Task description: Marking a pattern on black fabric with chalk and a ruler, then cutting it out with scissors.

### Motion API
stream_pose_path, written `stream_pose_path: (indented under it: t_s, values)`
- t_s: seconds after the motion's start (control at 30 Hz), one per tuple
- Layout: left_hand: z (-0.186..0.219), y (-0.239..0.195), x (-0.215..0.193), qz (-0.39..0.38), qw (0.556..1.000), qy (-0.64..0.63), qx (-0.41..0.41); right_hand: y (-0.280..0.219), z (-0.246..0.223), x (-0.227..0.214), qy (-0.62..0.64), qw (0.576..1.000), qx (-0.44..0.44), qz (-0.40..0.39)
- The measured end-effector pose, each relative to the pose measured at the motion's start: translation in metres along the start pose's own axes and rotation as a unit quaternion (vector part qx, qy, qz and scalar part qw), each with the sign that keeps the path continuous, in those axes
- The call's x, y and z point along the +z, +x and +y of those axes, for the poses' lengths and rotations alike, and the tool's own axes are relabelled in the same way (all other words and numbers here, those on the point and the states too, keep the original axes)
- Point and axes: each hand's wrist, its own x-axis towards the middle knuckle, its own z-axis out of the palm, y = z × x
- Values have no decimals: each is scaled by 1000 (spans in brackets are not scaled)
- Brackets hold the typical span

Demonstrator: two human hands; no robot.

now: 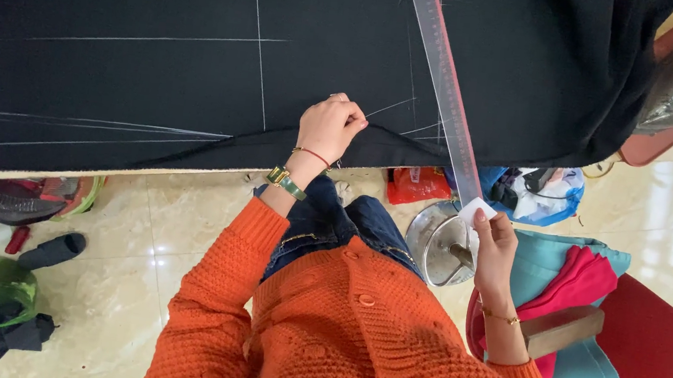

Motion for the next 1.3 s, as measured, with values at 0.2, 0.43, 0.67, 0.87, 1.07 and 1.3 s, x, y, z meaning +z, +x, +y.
stream_pose_path:
  t_s: [0.2,0.43,0.67,0.87,1.07,1.3]
  values:
    - [-6,-7,13,70,995,33,55,0,2,-1,-13,1000,-5,-2]
    - [12,-85,31,211,963,84,143,-11,-24,10,-31,999,-17,-29]
    - [-16,-121,4,225,965,93,101,11,-5,11,-43,995,-57,-70]
    - [-29,-150,-11,175,969,173,22,14,-32,43,-25,990,-92,-99]
    - [-23,-156,-1,239,949,171,112,15,-27,54,-57,989,-91,-100]
    - [-9,-144,-14,280,938,111,171,15,1,43,-58,993,-61,-80]
